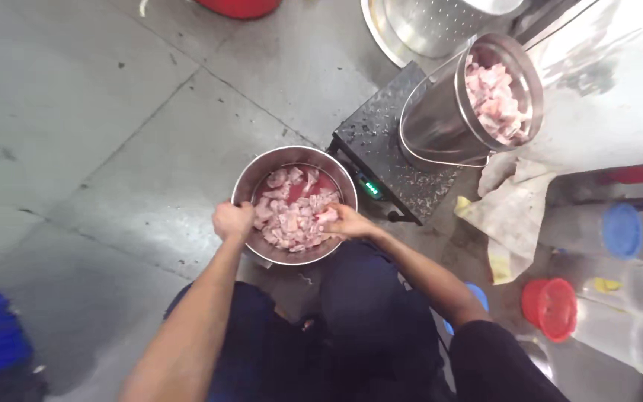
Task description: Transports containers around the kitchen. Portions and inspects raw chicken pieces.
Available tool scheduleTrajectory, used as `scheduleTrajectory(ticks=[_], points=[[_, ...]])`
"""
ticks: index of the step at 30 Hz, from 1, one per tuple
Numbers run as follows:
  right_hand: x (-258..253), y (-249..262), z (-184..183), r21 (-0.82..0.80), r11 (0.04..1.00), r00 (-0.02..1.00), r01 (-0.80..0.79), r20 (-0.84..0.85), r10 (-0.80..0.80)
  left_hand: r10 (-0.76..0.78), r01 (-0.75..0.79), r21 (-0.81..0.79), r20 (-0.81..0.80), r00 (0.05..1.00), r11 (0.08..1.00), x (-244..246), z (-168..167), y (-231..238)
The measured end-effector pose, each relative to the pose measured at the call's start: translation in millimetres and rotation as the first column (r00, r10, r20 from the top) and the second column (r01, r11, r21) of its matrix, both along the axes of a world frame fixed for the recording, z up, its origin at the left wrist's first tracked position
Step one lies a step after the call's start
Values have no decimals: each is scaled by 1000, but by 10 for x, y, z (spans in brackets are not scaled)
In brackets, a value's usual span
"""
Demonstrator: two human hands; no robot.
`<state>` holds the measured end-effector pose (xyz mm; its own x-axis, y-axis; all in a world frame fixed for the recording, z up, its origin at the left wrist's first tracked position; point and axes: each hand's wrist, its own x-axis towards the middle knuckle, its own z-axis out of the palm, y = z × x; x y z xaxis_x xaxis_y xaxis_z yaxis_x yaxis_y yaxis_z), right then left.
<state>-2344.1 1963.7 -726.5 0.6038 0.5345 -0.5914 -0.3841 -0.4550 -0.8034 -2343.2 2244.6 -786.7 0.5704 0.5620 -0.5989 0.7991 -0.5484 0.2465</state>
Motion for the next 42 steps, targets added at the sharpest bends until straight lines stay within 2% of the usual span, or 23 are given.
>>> scheduleTrajectory(ticks=[2,7,9,11,14,16,17,18,20,22,23,24,26,28,29,31,33,34,36,37,39,41,42], points=[[-50,212,-202,-59,991,993,-118,-12,117,-7,7,5,-8,1000,1000,-4,14,-13],[-55,329,-377,-305,914,933,-266,155,324,-18,18,4,-5,1000,1000,12,48,-13],[-53,262,-327,-277,918,936,-284,126,328,-11,11,1,9,1000,1000,26,33,-15],[-69,187,-344,-175,937,937,-302,128,326,-1,1,0,13,1000,1000,24,33,-9],[-55,-46,-234,-61,985,958,-164,229,173,5,-5,2,14,1000,1000,4,11,2],[74,-276,269,-103,993,901,56,433,-5,-4,4,7,9,1000,1000,35,-18,-4],[156,-405,603,-102,977,815,188,572,-97,-3,3,8,14,1000,1000,41,-24,-2],[245,-548,951,-61,951,680,304,713,-172,-3,2,9,13,1000,1000,32,-32,4],[435,-872,1589,9,881,381,473,899,-214,-5,5,9,-4,1000,1000,-14,-33,13],[757,-1213,1937,91,801,98,591,978,-183,5,-5,7,-4,1000,1000,-3,-17,7],[952,-1408,1997,100,767,23,633,989,-147,5,-5,7,2,1000,1000,1,-21,6],[1066,-1599,2032,12,715,77,699,993,-92,4,-4,6,4,1000,1000,-7,-30,4],[1050,-1873,2119,-169,601,266,781,961,-75,-7,7,7,8,1000,1000,-6,-24,7],[816,-1990,2256,-197,518,262,832,963,-54,-8,8,4,13,1000,1000,26,-16,8],[648,-1994,2292,-196,518,250,833,968,-36,-6,6,-2,8,1000,1000,-7,-30,11],[324,-1900,2280,-190,630,242,753,970,3,-13,13,-9,6,1000,1000,-33,-39,23],[116,-1737,2213,-185,811,198,555,976,87,-18,18,-12,8,1000,1000,-12,-15,33],[66,-1682,2159,-184,864,170,468,979,117,-14,15,-17,9,1000,1000,-1,-13,32],[47,-1683,1985,-169,893,188,417,977,97,-8,8,-15,1,1000,1000,0,-35,22],[69,-1743,1842,-122,879,215,462,976,22,-10,10,-14,-3,1000,1000,4,-36,23],[124,-1923,1469,55,791,271,609,923,-273,-20,20,-6,-3,1000,1000,1,-38,24],[77,-2017,1052,232,663,360,712,690,-628,-29,29,-4,9,1000,1000,2,-46,34],[7,-2004,839,277,596,388,753,545,-743,-30,30,-2,12,999,1000,-9,-51,32]])
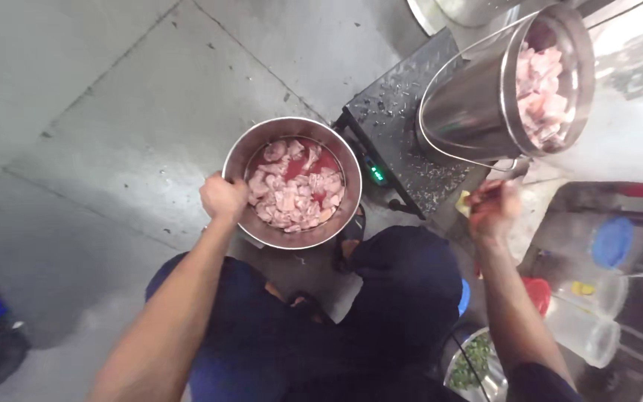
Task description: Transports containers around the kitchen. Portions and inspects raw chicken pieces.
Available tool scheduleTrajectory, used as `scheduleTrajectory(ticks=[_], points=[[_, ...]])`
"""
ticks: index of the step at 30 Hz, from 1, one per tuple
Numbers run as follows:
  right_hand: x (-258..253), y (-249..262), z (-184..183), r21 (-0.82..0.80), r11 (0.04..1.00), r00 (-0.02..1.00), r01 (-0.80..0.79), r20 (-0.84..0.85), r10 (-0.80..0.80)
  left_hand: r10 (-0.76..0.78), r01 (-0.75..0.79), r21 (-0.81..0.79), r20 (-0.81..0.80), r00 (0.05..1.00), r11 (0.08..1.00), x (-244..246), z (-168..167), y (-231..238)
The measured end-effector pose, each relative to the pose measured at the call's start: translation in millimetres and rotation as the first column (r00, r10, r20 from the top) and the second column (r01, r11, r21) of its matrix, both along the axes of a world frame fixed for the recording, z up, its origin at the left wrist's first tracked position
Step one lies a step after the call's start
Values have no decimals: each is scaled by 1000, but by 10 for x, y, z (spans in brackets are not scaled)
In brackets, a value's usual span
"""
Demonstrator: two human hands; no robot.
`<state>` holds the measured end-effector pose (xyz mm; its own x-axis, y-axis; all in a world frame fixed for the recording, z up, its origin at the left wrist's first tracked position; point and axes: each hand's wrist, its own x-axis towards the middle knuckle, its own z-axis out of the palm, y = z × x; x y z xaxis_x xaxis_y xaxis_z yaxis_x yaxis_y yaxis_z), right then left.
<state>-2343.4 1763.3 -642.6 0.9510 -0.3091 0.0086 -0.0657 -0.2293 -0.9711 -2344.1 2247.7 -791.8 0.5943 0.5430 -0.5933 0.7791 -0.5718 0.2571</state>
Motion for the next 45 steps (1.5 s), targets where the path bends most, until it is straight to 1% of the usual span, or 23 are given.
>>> scheduleTrajectory(ticks=[1,3,5,7,9,12,15,17,19,24,25,27,29,31,33,35,37,39,41,43,45], points=[[-82,49,-190,99,995,996,19,-84,-11,-2,2,3,0,1000,1000,-3,3,-3],[-204,214,-461,218,971,964,103,-261,-44,2,-2,8,-1,1000,1000,2,16,-5],[-170,351,-595,316,906,893,283,-431,-129,7,-7,8,-2,1000,1000,25,15,-1],[-26,309,-674,363,824,823,434,-531,-199,-3,3,16,-10,1000,1000,31,-14,3],[173,136,-717,422,759,807,495,-547,-222,-5,5,31,-12,1000,1000,48,-43,-4],[475,-125,-703,495,679,815,542,-508,-280,-9,10,27,-18,1000,1000,71,-73,22],[668,-365,-659,534,602,792,594,-519,-322,-13,14,18,-22,1000,1000,88,-87,21],[722,-475,-599,536,565,767,627,-553,-325,-13,13,17,-37,999,1000,90,-71,12],[805,-445,-449,539,534,749,651,-569,-339,-4,5,17,-49,999,1000,131,-47,17],[871,-517,-39,446,489,651,750,-625,-429,34,-35,-10,-106,994,999,167,12,-14],[911,-558,45,425,501,644,754,-628,-437,43,-45,-13,-115,992,999,167,-1,-14],[966,-647,225,391,564,662,728,-617,-427,63,-65,-11,-139,988,998,148,-21,4],[1065,-729,439,323,613,646,721,-631,-428,92,-97,-17,-175,980,995,162,38,-9],[1119,-759,603,267,670,639,692,-657,-399,154,-167,-73,-160,975,983,139,234,18],[1152,-839,716,214,718,627,662,-682,-376,223,-243,-162,-136,965,956,79,480,-114],[1012,-799,661,156,731,568,664,-742,-357,201,-218,-195,-103,974,956,-237,814,-230],[889,-695,523,160,707,502,689,-809,-306,144,-170,-262,-118,983,950,-647,1190,-371],[782,-497,485,225,634,476,740,-841,-258,83,-167,-355,-240,967,920,-1139,1532,-512],[704,-291,493,288,577,487,764,-845,-223,31,-198,-390,-394,918,899,-1694,1817,-578],[692,-170,491,366,546,516,754,-844,-146,46,-278,-386,-513,857,880,-2182,2104,-632],[711,-13,487,409,507,546,759,-824,-151,93,-367,-356,-597,797,859,-2575,2380,-668]])
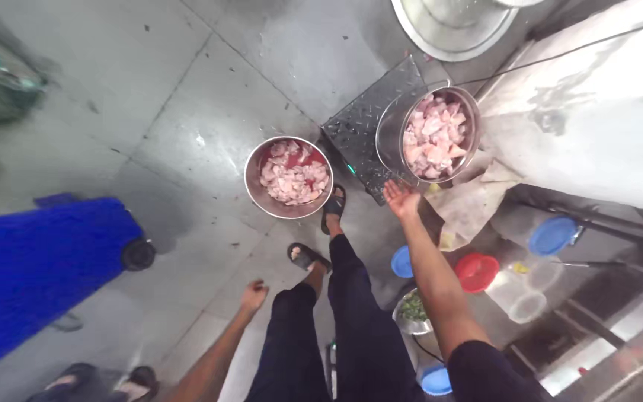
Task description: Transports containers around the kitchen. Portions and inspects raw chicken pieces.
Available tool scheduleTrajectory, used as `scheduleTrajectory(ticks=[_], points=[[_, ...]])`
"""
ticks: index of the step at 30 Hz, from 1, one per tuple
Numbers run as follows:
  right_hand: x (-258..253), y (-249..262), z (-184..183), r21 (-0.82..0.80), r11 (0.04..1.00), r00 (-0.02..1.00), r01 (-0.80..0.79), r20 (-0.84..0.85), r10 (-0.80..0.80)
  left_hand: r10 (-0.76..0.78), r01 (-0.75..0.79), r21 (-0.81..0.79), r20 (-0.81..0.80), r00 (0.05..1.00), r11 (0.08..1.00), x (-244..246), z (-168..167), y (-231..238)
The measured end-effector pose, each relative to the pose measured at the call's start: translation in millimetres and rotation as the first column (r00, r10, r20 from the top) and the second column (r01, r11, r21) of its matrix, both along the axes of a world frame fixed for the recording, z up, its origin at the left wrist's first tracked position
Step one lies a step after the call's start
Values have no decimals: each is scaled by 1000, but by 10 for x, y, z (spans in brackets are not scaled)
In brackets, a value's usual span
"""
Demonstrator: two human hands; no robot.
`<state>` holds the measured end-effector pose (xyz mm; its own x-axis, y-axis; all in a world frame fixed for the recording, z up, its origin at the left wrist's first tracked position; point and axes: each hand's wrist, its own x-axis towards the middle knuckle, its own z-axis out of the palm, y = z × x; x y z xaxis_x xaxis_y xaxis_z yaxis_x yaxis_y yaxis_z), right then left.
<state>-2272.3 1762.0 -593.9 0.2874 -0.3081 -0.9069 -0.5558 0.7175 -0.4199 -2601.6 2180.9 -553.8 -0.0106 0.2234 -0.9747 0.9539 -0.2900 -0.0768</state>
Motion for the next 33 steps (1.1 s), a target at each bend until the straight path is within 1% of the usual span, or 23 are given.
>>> scheduleTrajectory(ticks=[2,3,4,5,6,7,8,9,10,11,12,15,18,20,21,23,24,26,27,29,30,31,33], points=[[59,260,2,-54,998,1000,26,12,-25,48,-46,41,-58,997,998,-219,237,3],[91,405,0,-110,993,999,-30,-20,28,71,-67,60,-67,995,996,-299,327,-3],[125,555,-5,-166,974,986,-155,-94,141,79,-74,71,-75,994,995,-340,400,-3],[155,705,8,-216,904,923,-370,-201,329,74,-69,74,-76,994,995,-332,466,-10],[186,827,36,-242,721,755,-649,-320,572,53,-48,65,-74,996,997,-273,518,-22],[223,926,62,-252,377,452,-891,-439,776,26,-23,47,-72,997,999,-186,562,-30],[268,1005,75,-245,-11,125,-969,-533,836,9,-7,33,-65,998,999,-95,597,-22],[331,1054,50,-253,-315,-102,-915,-610,786,23,-22,36,-49,999,999,-1,621,-21],[404,1066,2,-264,-502,-220,-824,-668,711,70,-68,47,-27,997,997,85,652,-36],[475,1047,-71,-257,-600,-270,-757,-714,646,127,-126,61,-6,992,990,151,682,-48],[528,1016,-143,-234,-632,-282,-739,-745,605,168,-168,77,6,986,983,211,719,-58],[600,928,-365,-119,-647,-332,-753,-780,530,243,-244,104,18,970,964,307,808,-123],[592,886,-544,-69,-690,-356,-721,-816,455,298,-298,95,15,955,950,178,903,-216],[669,938,-462,-93,-652,-338,-753,-795,503,344,-343,104,9,939,934,46,1020,-275],[729,995,-341,-107,-619,-329,-778,-770,547,372,-370,112,6,928,922,-18,1081,-312],[821,1108,46,-149,-545,-292,-825,-714,637,433,-430,118,4,902,895,-129,1248,-449],[829,1167,282,-180,-486,-247,-855,-684,686,452,-450,105,2,892,887,-159,1369,-475],[865,1228,845,-271,-348,-117,-897,-615,780,464,-464,60,14,886,884,-157,1626,-487],[856,1198,1126,-315,-286,-56,-905,-578,814,465,-465,33,27,885,884,-172,1790,-475],[883,970,1617,-366,-148,60,-919,-500,864,503,-505,7,75,861,863,-218,2142,-406],[909,793,1835,-384,-55,136,-922,-455,880,542,-548,31,103,834,836,-275,2353,-367],[944,586,2029,-399,58,232,-915,-403,885,583,-595,72,136,801,800,-363,2575,-340],[1169,222,2298,-450,331,473,-829,-251,844,628,-663,151,223,745,733,-515,2918,-266]])
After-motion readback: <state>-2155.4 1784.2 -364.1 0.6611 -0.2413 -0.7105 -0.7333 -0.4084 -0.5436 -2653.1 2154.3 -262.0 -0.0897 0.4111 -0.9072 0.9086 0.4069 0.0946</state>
